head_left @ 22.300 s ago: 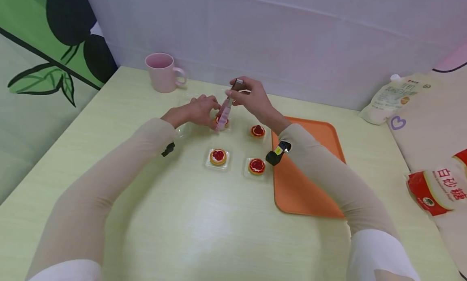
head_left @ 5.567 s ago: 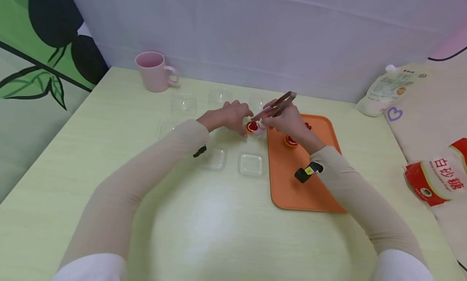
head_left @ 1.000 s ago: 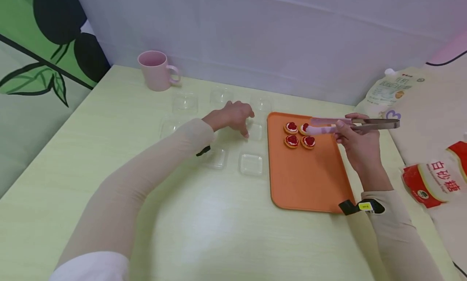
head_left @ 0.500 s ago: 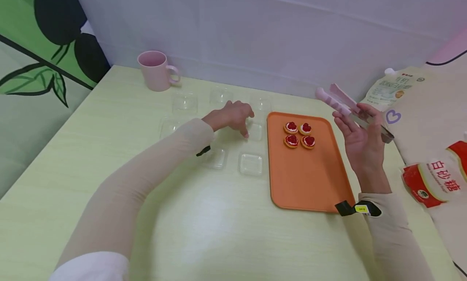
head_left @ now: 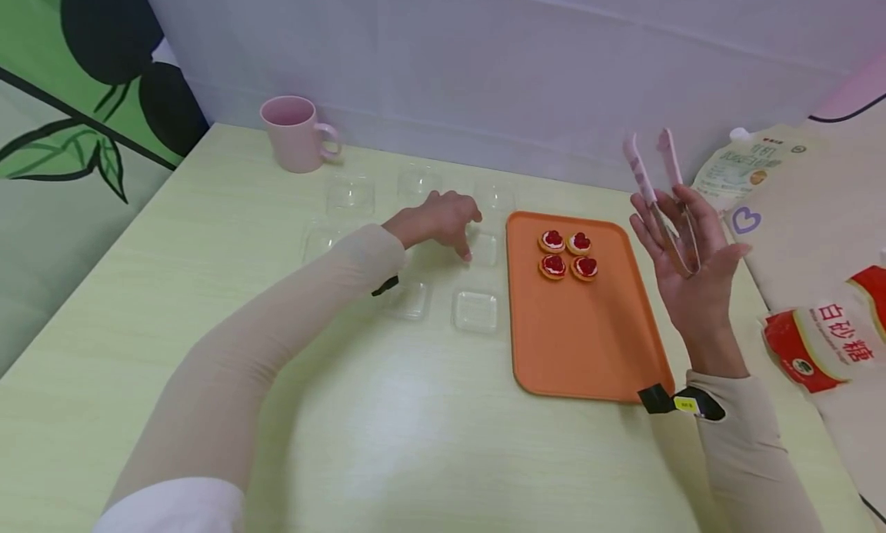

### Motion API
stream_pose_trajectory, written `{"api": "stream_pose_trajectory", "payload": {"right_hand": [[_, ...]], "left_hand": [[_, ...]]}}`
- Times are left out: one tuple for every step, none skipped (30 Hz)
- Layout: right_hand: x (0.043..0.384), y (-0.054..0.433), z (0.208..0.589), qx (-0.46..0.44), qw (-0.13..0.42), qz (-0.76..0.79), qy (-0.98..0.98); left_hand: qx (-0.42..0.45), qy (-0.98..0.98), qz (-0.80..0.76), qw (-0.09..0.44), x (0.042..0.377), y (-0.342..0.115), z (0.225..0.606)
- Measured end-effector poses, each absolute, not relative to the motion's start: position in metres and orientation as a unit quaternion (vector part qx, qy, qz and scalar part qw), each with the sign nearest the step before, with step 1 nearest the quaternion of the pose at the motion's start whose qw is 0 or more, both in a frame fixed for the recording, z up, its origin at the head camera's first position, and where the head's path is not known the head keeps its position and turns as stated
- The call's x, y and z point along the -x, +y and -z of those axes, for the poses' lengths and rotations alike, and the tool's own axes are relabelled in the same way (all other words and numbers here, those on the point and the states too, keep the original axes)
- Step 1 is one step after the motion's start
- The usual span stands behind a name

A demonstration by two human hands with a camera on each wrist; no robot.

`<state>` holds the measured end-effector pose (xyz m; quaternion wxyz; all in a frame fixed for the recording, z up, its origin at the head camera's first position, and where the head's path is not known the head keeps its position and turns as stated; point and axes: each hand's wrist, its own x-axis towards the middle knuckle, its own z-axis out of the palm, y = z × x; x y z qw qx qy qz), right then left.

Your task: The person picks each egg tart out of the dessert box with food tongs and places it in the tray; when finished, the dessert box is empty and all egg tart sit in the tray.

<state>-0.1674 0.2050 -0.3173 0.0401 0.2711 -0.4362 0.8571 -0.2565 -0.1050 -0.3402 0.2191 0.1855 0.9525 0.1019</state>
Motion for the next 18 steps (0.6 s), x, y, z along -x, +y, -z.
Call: {"api": "stream_pose_trajectory", "payload": {"right_hand": [[0.168, 0.204, 0.318, -0.277, 0.048, -0.854, -0.438], [0.168, 0.204, 0.318, -0.278, 0.059, -0.849, -0.445], [0.168, 0.203, 0.319, -0.275, 0.072, -0.843, -0.457], [0.169, 0.203, 0.319, -0.269, 0.085, -0.837, -0.469], [0.169, 0.202, 0.319, -0.259, 0.1, -0.829, -0.486], [0.169, 0.202, 0.32, -0.251, 0.111, -0.821, -0.5], [0.169, 0.203, 0.321, -0.241, 0.121, -0.813, -0.516], [0.17, 0.203, 0.321, -0.231, 0.136, -0.796, -0.543], [0.17, 0.204, 0.322, -0.223, 0.149, -0.779, -0.566], [0.171, 0.205, 0.323, -0.213, 0.161, -0.765, -0.586], [0.171, 0.206, 0.324, -0.202, 0.171, -0.753, -0.602], [0.171, 0.207, 0.326, -0.193, 0.175, -0.748, -0.61], [0.172, 0.208, 0.327, -0.185, 0.181, -0.74, -0.621], [0.173, 0.209, 0.327, -0.177, 0.183, -0.736, -0.627], [0.173, 0.209, 0.328, -0.17, 0.182, -0.74, -0.625], [0.174, 0.21, 0.328, -0.165, 0.181, -0.742, -0.624], [0.175, 0.211, 0.329, -0.16, 0.177, -0.748, -0.62], [0.176, 0.212, 0.329, -0.154, 0.174, -0.752, -0.617]], "left_hand": [[-0.186, 0.952, -0.104, 0.219, 0.256, -0.105, 0.341], [-0.187, 0.952, -0.104, 0.219, 0.256, -0.106, 0.341], [-0.188, 0.952, -0.104, 0.218, 0.256, -0.106, 0.341], [-0.189, 0.952, -0.103, 0.217, 0.256, -0.106, 0.341], [-0.19, 0.952, -0.103, 0.217, 0.256, -0.106, 0.341], [-0.19, 0.952, -0.103, 0.216, 0.256, -0.106, 0.342], [-0.19, 0.952, -0.102, 0.215, 0.256, -0.107, 0.342], [-0.191, 0.952, -0.101, 0.215, 0.256, -0.107, 0.342], [-0.191, 0.953, -0.101, 0.214, 0.256, -0.107, 0.342], [-0.192, 0.953, -0.099, 0.213, 0.256, -0.107, 0.342], [-0.192, 0.953, -0.1, 0.213, 0.256, -0.107, 0.342], [-0.192, 0.953, -0.1, 0.213, 0.256, -0.107, 0.342], [-0.192, 0.953, -0.1, 0.213, 0.256, -0.107, 0.342], [-0.192, 0.953, -0.101, 0.214, 0.256, -0.107, 0.342], [-0.192, 0.953, -0.101, 0.213, 0.256, -0.107, 0.341], [-0.192, 0.953, -0.102, 0.213, 0.256, -0.107, 0.341], [-0.191, 0.953, -0.103, 0.213, 0.256, -0.107, 0.341], [-0.19, 0.953, -0.104, 0.211, 0.256, -0.107, 0.341]]}}
